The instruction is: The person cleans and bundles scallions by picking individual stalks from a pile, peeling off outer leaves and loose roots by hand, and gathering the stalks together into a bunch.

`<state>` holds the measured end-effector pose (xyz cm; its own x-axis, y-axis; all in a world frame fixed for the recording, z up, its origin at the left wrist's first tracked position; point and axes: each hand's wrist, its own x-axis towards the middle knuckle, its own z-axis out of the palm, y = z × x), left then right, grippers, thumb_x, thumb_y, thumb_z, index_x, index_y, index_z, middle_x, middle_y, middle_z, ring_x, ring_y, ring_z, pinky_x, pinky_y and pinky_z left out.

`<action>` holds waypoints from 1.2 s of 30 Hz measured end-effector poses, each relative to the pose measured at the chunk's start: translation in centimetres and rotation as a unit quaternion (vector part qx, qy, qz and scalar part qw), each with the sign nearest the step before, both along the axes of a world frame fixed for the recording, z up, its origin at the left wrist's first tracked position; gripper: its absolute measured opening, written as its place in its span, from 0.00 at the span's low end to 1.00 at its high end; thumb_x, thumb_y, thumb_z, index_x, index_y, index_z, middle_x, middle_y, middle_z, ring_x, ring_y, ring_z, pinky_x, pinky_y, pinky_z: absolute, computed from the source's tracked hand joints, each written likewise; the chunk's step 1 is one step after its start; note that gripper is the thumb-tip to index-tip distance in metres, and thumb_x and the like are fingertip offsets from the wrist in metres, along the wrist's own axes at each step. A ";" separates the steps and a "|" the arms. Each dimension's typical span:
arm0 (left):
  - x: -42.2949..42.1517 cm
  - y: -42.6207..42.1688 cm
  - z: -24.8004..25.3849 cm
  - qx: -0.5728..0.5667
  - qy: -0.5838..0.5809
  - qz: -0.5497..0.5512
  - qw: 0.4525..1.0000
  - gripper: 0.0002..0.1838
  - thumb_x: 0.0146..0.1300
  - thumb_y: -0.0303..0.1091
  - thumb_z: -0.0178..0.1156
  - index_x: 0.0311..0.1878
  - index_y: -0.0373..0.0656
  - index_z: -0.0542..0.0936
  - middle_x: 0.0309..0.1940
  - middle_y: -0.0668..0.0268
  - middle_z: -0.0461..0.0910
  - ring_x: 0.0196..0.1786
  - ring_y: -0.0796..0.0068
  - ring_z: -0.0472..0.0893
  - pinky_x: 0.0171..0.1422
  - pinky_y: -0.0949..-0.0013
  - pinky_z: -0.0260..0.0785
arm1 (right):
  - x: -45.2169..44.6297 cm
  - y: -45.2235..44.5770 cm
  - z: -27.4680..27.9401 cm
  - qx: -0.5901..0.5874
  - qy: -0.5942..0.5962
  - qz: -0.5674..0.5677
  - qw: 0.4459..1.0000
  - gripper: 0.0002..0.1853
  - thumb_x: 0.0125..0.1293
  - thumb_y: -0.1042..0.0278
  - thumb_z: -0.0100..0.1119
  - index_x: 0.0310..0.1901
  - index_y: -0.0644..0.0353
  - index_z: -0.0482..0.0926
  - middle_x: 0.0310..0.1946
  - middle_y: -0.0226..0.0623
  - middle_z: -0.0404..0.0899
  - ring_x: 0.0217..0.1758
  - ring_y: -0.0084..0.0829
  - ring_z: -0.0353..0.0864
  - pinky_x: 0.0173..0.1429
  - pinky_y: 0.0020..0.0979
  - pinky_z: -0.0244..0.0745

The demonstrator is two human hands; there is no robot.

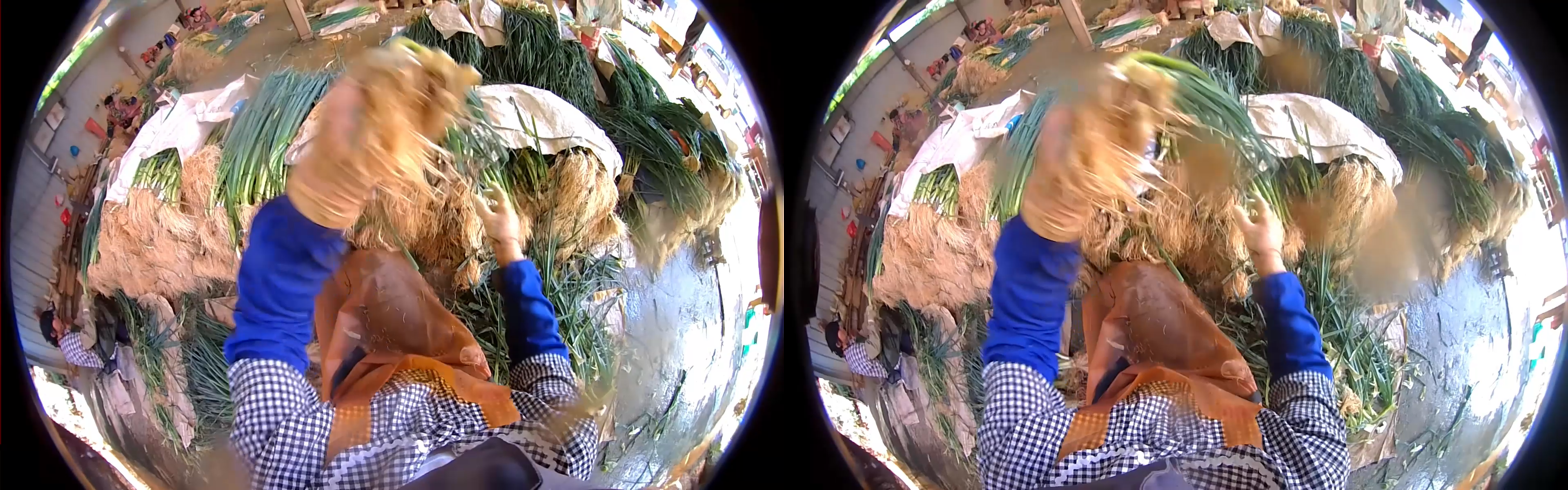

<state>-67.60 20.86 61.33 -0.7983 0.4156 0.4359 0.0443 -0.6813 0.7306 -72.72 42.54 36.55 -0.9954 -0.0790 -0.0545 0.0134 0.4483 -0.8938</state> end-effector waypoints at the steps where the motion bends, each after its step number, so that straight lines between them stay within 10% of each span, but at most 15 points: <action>1: 0.1 -1.8 2.6 0.012 0.002 0.037 0.999 0.24 0.61 0.41 0.55 0.56 0.39 0.65 0.43 0.54 0.77 0.39 0.65 0.80 0.41 0.65 0.79 | -2.5 -1.5 -1.4 0.038 0.037 -0.011 0.999 0.43 0.50 0.47 0.65 0.63 0.62 0.60 0.55 0.47 0.71 0.57 0.39 0.72 0.61 0.32 0.65; 5: 0.7 -8.6 9.8 -0.004 0.023 0.184 0.983 0.16 0.61 0.38 0.52 0.46 0.37 0.73 0.37 0.56 0.79 0.31 0.70 0.81 0.38 0.69 0.80 | -8.2 -7.4 -4.9 0.196 0.047 -0.022 0.979 0.60 0.38 0.41 0.71 0.68 0.63 0.48 0.54 0.53 0.69 0.58 0.41 0.70 0.61 0.34 0.65; 6: 1.0 -10.1 10.1 -0.031 0.022 0.222 0.974 0.15 0.62 0.38 0.52 0.44 0.36 0.75 0.36 0.57 0.80 0.29 0.72 0.82 0.37 0.70 0.80 | -8.1 -7.5 -3.6 0.191 0.027 0.033 0.981 0.45 0.51 0.51 0.65 0.65 0.63 0.53 0.56 0.52 0.67 0.60 0.41 0.68 0.64 0.38 0.64; 7: 0.8 -12.4 9.5 -0.133 0.047 0.275 0.951 0.15 0.60 0.39 0.53 0.44 0.37 0.75 0.36 0.56 0.80 0.29 0.73 0.82 0.36 0.70 0.80 | -9.3 -8.1 -4.9 -0.292 -0.074 0.047 0.952 0.36 0.56 0.59 0.60 0.62 0.64 0.55 0.57 0.51 0.67 0.59 0.42 0.69 0.65 0.40 0.63; 9: 0.1 -13.9 6.1 -0.094 -0.027 0.285 0.953 0.12 0.61 0.32 0.51 0.46 0.36 0.73 0.44 0.55 0.76 0.39 0.75 0.79 0.33 0.78 0.78 | -13.0 -6.9 -7.2 -0.636 -0.192 0.066 0.745 0.18 0.63 0.80 0.46 0.54 0.69 0.59 0.58 0.49 0.65 0.55 0.42 0.71 0.65 0.43 0.65; 12: -0.5 -15.2 -3.0 -0.053 -0.115 0.282 0.951 0.10 0.61 0.31 0.50 0.44 0.38 0.73 0.40 0.58 0.75 0.35 0.76 0.78 0.25 0.84 0.73 | -2.4 -1.1 8.1 -0.328 0.034 0.080 0.941 0.18 0.60 0.76 0.55 0.52 0.68 0.64 0.44 0.42 0.78 0.37 0.25 0.79 0.41 0.22 0.78; 14: 1.5 -12.7 -9.5 -0.006 -0.183 0.288 0.940 0.10 0.59 0.30 0.51 0.44 0.40 0.73 0.36 0.60 0.75 0.35 0.74 0.77 0.25 0.84 0.71 | 1.2 1.9 8.5 -0.371 0.021 0.049 0.927 0.19 0.60 0.72 0.58 0.52 0.63 0.68 0.38 0.39 0.81 0.30 0.18 0.78 0.27 0.17 0.72; 18: 4.6 -7.3 -21.5 0.145 -0.314 0.126 0.930 0.11 0.56 0.26 0.54 0.44 0.45 0.74 0.33 0.62 0.75 0.32 0.71 0.74 0.26 0.75 0.70 | 4.5 4.3 -4.7 0.052 0.021 0.199 0.978 0.25 0.61 0.69 0.58 0.60 0.59 0.66 0.45 0.40 0.79 0.48 0.29 0.78 0.49 0.29 0.75; 21: 6.8 -3.0 -27.3 0.140 -0.332 0.125 0.924 0.12 0.55 0.26 0.55 0.43 0.48 0.74 0.33 0.63 0.74 0.33 0.69 0.73 0.30 0.71 0.69 | 6.0 5.3 -5.5 -0.073 -0.049 0.164 0.982 0.26 0.60 0.68 0.58 0.59 0.64 0.66 0.49 0.44 0.77 0.54 0.32 0.75 0.57 0.28 0.70; 24: 8.9 0.9 -28.3 0.159 -0.371 0.110 0.908 0.11 0.53 0.27 0.57 0.42 0.47 0.74 0.33 0.64 0.75 0.31 0.71 0.74 0.29 0.73 0.70 | 3.5 5.5 -2.0 0.044 -0.042 -0.077 0.995 0.16 0.61 0.56 0.57 0.41 0.60 0.80 0.34 0.40 0.81 0.38 0.28 0.78 0.44 0.30 0.73; 31: 9.0 4.4 -31.5 0.183 -0.456 0.065 0.869 0.28 0.55 0.22 0.55 0.61 0.45 0.67 0.47 0.61 0.74 0.37 0.77 0.75 0.45 0.66 0.74 | -3.2 -1.9 -1.8 0.280 -0.026 0.058 0.958 0.23 0.60 0.49 0.56 0.47 0.59 0.78 0.33 0.35 0.82 0.32 0.29 0.79 0.41 0.26 0.75; 36: 9.7 9.0 -32.1 0.103 -0.505 0.109 0.850 0.07 0.56 0.23 0.57 0.39 0.42 0.75 0.32 0.69 0.76 0.35 0.73 0.79 0.47 0.69 0.73 | 0.6 -2.9 -1.4 0.121 0.034 0.122 0.985 0.21 0.59 0.46 0.57 0.32 0.61 0.76 0.21 0.40 0.74 0.24 0.31 0.73 0.30 0.34 0.67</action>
